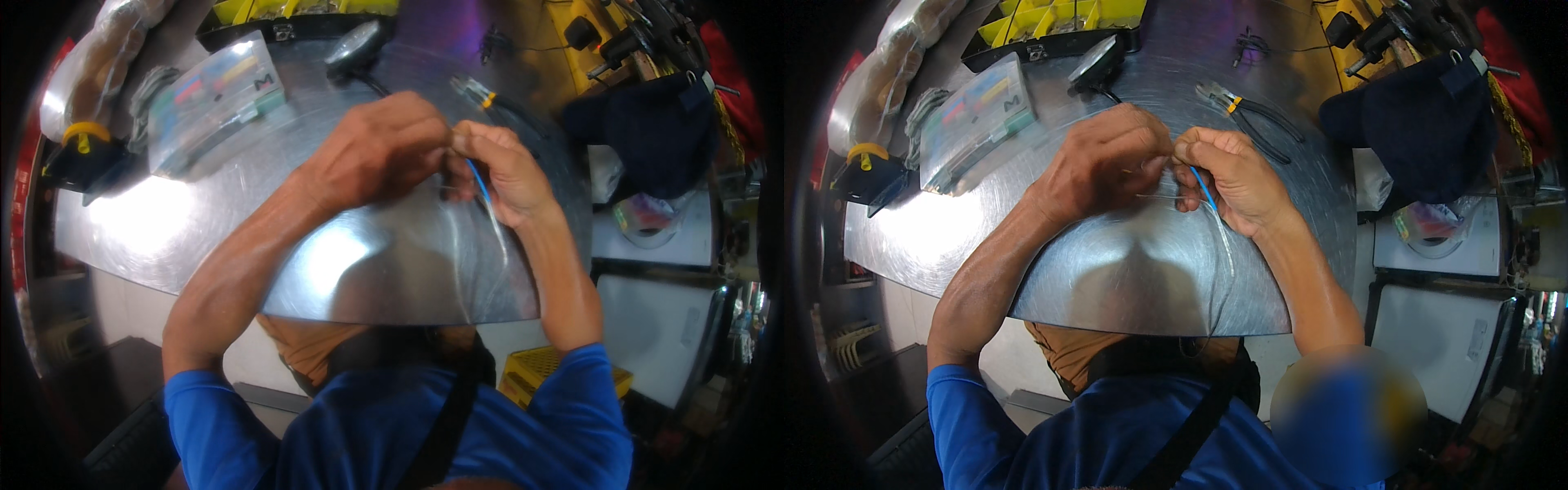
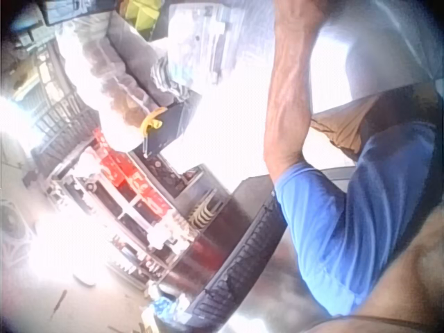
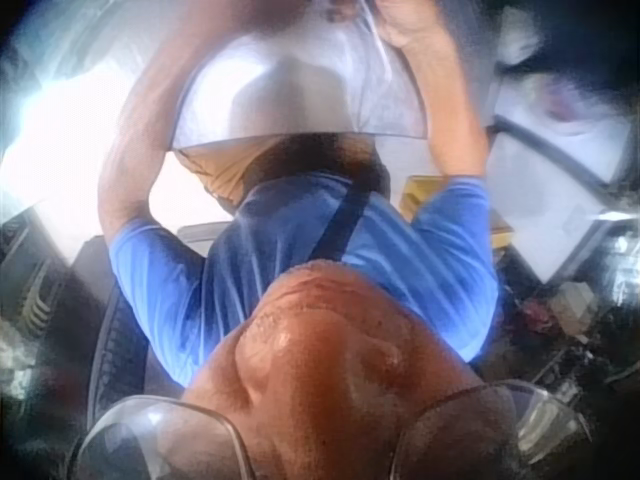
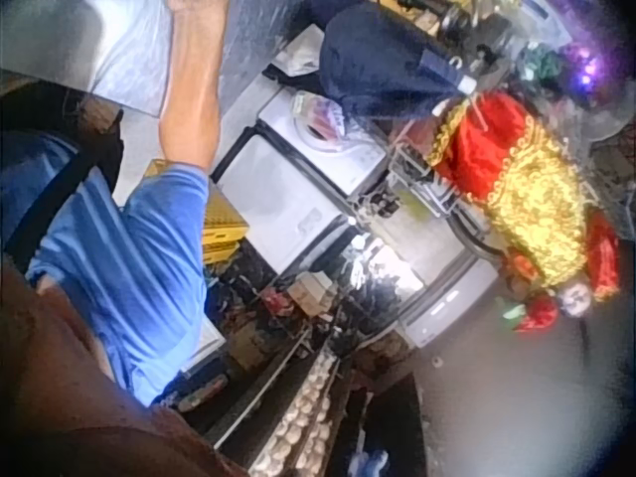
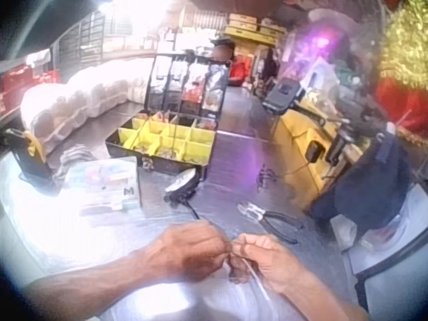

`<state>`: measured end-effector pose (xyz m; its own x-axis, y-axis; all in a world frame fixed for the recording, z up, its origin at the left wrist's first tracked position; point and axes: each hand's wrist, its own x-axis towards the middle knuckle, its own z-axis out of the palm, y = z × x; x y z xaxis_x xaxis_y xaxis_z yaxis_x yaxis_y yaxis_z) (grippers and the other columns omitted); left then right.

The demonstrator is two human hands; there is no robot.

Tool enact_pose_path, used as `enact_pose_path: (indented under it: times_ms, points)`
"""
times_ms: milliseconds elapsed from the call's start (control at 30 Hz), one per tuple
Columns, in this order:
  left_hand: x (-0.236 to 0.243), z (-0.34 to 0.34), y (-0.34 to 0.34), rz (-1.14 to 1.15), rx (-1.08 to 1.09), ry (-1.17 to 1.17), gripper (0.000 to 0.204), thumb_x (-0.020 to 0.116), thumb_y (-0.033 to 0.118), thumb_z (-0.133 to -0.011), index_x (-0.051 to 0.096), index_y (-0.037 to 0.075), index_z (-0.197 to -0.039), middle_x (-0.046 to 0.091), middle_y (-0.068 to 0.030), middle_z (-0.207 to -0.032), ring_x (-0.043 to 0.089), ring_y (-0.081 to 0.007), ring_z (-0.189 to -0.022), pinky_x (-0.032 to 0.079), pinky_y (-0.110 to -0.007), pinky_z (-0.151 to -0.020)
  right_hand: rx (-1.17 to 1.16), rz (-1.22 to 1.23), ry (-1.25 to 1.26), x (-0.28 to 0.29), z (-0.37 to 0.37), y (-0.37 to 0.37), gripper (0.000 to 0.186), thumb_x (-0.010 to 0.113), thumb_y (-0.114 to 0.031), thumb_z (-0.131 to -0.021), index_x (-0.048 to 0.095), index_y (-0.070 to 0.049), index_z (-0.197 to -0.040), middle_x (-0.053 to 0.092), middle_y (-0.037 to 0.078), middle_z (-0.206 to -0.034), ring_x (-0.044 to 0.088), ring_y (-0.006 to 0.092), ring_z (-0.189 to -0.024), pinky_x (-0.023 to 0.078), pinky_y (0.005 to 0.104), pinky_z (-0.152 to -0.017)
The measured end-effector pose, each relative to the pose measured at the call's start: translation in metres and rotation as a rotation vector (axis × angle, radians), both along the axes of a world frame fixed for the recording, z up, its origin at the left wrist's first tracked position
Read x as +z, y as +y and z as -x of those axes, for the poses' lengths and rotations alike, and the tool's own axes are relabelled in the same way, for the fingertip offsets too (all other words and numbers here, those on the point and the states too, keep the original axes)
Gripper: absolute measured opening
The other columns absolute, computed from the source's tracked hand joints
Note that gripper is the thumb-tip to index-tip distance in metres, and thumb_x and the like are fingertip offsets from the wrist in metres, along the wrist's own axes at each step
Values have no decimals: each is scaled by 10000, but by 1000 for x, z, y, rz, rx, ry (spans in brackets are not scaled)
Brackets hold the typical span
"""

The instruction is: The person opens a plastic case to retrieve a blue heat shrink tube and a wire. They slide the tube onto the wire, use a lighter to shrink the tube, and then use pliers to cut the wire and the tube.

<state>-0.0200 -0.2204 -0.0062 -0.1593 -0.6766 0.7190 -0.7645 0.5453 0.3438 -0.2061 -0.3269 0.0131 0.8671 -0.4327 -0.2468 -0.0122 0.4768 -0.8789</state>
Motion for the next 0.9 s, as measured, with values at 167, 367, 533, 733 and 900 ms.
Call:
enact_pose_path:
  times_ms: [167,367,533,733,900]
  points:
    - [2,6,3,-125,70,188,121,732,7,-832,686,36,-940,706,-70,-894,683,-194,-771,571,-341,-712,-242,785,142,2,1,12,138,707,-8,-893,643,6,-1014,674,21,-781,632,103,-609,538,250,-568]
    - [3,10,5,-226,122,323,68,740,51,-871,700,35,-923,716,-54,-850,654,-129,-731,530,-288,-635,-337,1629,-50,3,-2,12,192,762,28,-790,711,-13,-971,743,99,-842,761,189,-776,614,301,-670]
    - [7,9,7,-308,147,360,61,739,69,-878,710,30,-915,720,-58,-794,663,-125,-699,529,-283,-631,-389,1781,-154,-1,-6,7,165,787,13,-753,729,-11,-905,739,105,-841,751,241,-761,610,332,-688]
    - [14,10,10,-407,168,414,72,740,76,-878,714,21,-916,729,-64,-793,676,-121,-705,536,-281,-647,-350,1868,-260,-2,-9,-1,132,761,8,-765,705,-11,-883,712,98,-797,705,244,-710,569,320,-674]
    - [9,2,9,-257,77,196,86,749,54,-854,704,26,-921,726,-80,-869,699,-152,-781,557,-309,-695,-116,1223,-8,0,-5,5,5,653,-3,-863,657,-6,-864,666,67,-754,621,178,-630,505,284,-612]
